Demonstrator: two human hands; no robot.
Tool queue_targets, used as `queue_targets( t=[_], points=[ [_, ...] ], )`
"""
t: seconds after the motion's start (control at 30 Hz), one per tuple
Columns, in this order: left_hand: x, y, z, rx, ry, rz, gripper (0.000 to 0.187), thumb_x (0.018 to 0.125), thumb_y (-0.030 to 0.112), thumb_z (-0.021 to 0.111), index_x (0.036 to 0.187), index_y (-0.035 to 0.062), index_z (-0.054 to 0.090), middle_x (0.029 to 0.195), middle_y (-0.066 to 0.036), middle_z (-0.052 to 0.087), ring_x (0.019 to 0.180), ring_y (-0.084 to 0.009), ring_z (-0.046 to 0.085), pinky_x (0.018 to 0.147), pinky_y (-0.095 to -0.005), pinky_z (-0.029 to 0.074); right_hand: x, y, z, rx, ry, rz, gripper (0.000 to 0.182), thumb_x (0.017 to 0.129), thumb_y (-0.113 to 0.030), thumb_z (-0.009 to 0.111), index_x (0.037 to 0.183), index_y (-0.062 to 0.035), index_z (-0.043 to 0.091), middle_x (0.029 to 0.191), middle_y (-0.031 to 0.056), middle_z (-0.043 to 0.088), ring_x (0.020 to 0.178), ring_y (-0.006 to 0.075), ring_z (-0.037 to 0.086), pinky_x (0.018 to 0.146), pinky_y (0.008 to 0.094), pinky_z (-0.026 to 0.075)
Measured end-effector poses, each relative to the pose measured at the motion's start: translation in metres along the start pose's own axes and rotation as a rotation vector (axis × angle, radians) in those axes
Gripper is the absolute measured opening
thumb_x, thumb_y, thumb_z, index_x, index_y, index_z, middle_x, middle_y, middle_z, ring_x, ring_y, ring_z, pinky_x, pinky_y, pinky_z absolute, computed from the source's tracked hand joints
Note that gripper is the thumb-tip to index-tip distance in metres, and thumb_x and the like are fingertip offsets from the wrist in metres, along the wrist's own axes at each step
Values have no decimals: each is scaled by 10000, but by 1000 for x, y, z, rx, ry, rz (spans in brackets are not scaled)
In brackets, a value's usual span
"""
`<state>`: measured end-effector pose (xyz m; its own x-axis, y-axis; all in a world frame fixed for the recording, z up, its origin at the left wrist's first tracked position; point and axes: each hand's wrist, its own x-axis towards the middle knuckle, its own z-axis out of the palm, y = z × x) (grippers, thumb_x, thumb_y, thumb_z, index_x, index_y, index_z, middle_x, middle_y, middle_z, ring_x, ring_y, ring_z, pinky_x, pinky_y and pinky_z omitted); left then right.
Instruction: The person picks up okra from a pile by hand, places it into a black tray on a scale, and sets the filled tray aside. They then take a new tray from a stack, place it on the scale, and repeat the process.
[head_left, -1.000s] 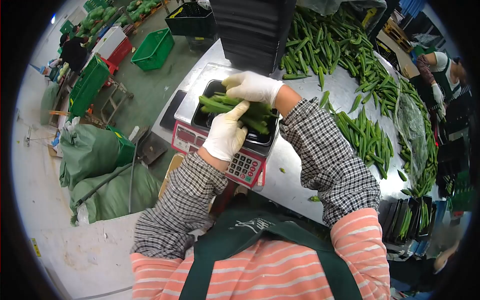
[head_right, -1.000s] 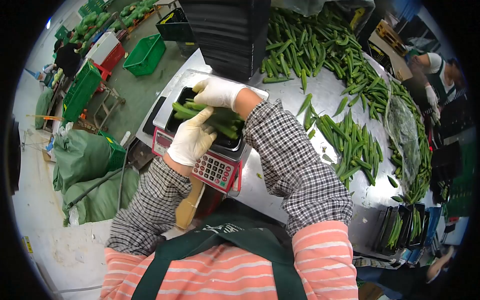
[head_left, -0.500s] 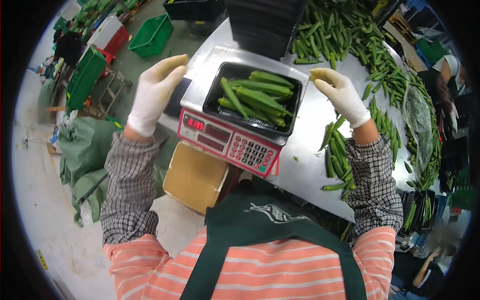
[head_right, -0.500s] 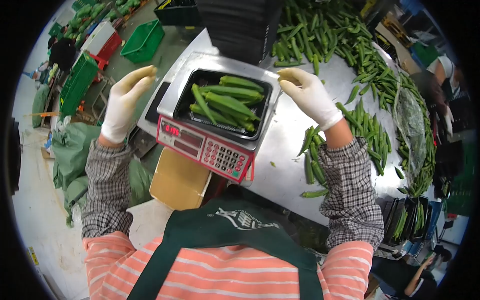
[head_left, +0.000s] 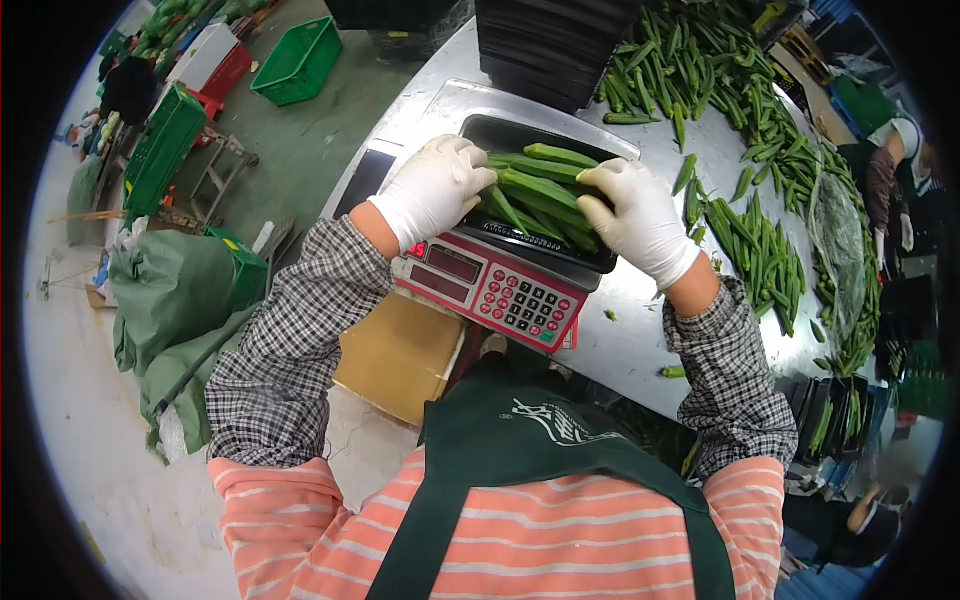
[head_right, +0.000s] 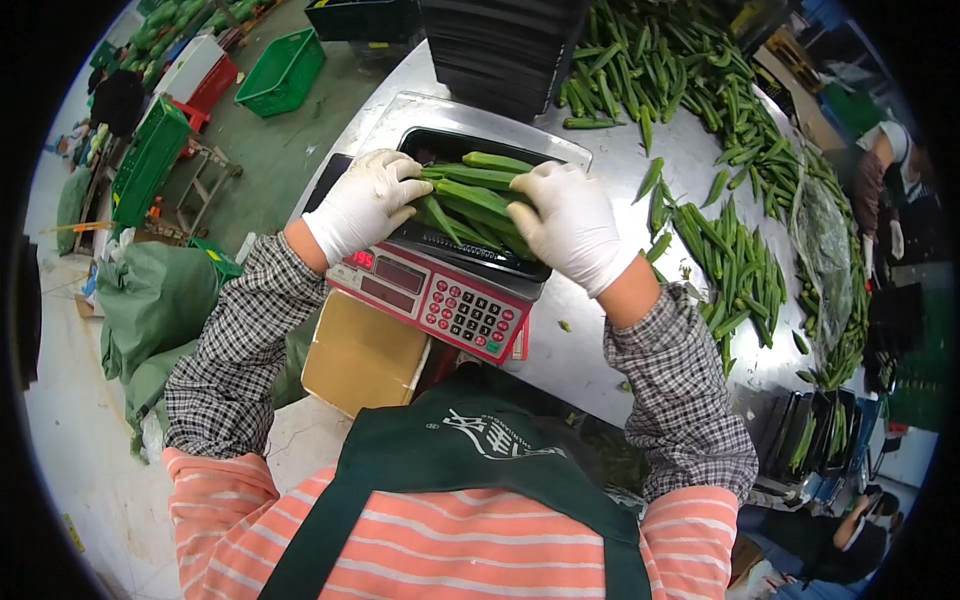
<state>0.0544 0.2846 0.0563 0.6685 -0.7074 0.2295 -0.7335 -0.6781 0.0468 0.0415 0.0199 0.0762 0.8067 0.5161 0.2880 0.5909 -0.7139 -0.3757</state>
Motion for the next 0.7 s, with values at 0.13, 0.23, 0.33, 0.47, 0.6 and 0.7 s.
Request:
queue_targets(
  t=[0.13,0.23,0.33,0.47,0.6,0.7],
  points=[
    [7,0,3,59,20,44,272,650,129,690,913,84,639,917,-61,579,921,-262,541,818,-383,446,6,-13,7,-203,-75,30,223,768,-255,637,891,-71,657,892,97,604,877,281,565,751,392,438],
    [10,-1,1,85,-49,54,282,663,136,683,935,87,629,905,-65,579,923,-267,541,816,-375,444,9,-25,8,-306,-181,42,264,748,-299,658,882,-72,654,888,102,600,877,279,562,755,392,435],
    [13,-1,-7,65,-71,77,275,673,122,675,940,86,623,910,-67,583,915,-271,545,807,-373,445,8,-14,9,-81,17,30,219,744,-239,656,836,-41,643,860,121,609,817,292,584,722,391,465],
    [8,-11,-35,-161,141,30,204,700,93,671,897,76,625,871,-74,600,863,-266,566,776,-376,451,-11,16,-43,333,236,290,201,782,-145,653,910,7,629,797,104,608,739,179,584,659,289,465],
    [18,-13,-38,-231,229,-23,156,729,102,673,876,67,631,857,-80,614,868,-267,573,762,-359,458,-59,50,-71,414,174,635,183,821,-151,622,900,14,617,731,7,555,649,68,483,595,211,395],
    [33,-8,-16,-218,210,9,156,747,139,661,877,56,640,863,-90,624,868,-270,578,782,-370,461,-92,69,-54,510,207,693,195,833,-158,619,921,16,609,739,-15,542,659,54,467,597,194,383]
  ],
)
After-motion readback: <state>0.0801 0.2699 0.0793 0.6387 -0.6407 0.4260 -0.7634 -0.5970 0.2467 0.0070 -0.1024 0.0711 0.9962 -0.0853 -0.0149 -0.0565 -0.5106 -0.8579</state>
